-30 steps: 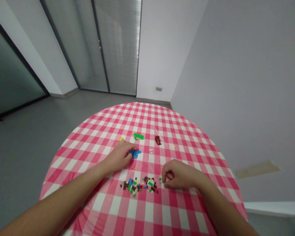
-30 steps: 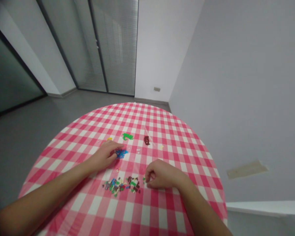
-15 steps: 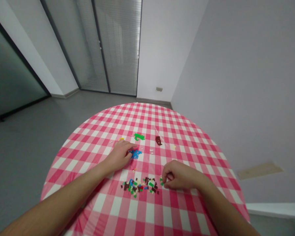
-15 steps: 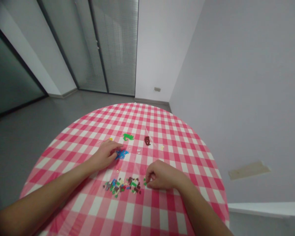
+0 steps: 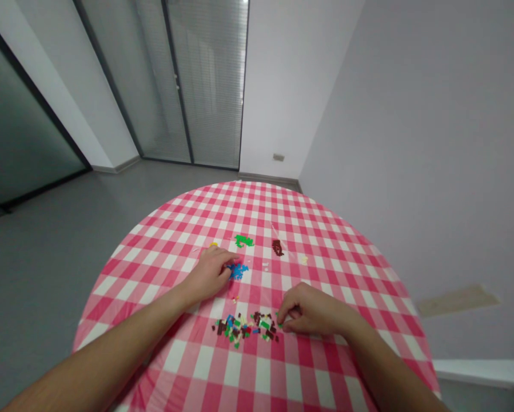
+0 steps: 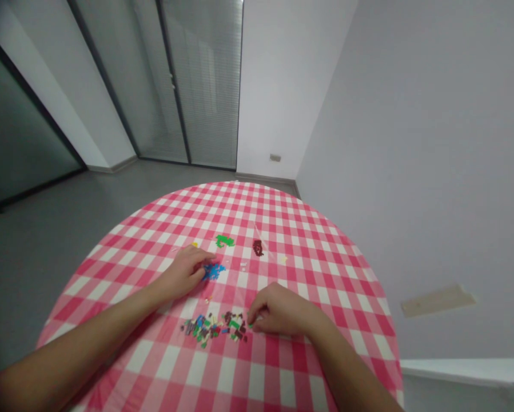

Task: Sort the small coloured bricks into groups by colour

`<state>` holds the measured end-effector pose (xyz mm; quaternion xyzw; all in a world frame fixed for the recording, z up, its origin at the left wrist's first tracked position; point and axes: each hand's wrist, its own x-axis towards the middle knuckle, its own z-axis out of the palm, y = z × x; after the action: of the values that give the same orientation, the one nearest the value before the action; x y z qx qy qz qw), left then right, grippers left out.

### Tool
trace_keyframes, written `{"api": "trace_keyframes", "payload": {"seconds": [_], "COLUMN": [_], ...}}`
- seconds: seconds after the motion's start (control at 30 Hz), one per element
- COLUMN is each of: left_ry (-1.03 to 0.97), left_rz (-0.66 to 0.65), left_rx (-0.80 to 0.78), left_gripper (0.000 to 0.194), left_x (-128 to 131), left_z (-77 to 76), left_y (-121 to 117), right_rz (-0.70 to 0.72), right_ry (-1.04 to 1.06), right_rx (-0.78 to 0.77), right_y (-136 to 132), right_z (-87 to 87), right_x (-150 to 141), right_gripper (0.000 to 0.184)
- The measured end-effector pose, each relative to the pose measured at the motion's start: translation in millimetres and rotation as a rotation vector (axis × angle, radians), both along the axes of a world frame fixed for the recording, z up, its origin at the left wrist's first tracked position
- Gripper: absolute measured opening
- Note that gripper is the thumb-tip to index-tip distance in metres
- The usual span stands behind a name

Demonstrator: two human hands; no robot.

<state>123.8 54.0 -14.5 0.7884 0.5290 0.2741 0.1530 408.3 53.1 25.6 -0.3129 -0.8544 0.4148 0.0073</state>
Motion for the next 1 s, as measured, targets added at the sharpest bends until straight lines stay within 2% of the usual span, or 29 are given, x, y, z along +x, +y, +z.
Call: {"api": "trace_keyframes", "payload": {"seconds": [0.13,0.33,0.77,1.0], "left_ry": [-0.009,0.005,-0.002,-0.015], "left_rz": [-0.001,0.004,0.015,0.013], "left_rx": [-0.001,-0.002,-0.034,-0.024], "left_gripper": [0.038,0.039,0.034,0.035], "left_x": [0.0,0.4,1.9,1.3], "left_z": [-0.3,-0.4,3.5,1.0], "left_y": [-0.6,-0.3,-0.6,0.5], "right_rz": [0.036,0.017,0.013,-0.073], "right_ry": [0.012,-0.014,-0.036,-0.011], "right_rx": [-0.003,-0.031,0.043,0.106], "right_y": [-0.5,-2.6,-3.9,-8.3], "right_z": [-0.6,1.0,-2.3,-4.8], "right_x": [-2.6,-4.9,-7.1,-11.3], "right_gripper": [0.036,0.034,0.025,0.022]}}
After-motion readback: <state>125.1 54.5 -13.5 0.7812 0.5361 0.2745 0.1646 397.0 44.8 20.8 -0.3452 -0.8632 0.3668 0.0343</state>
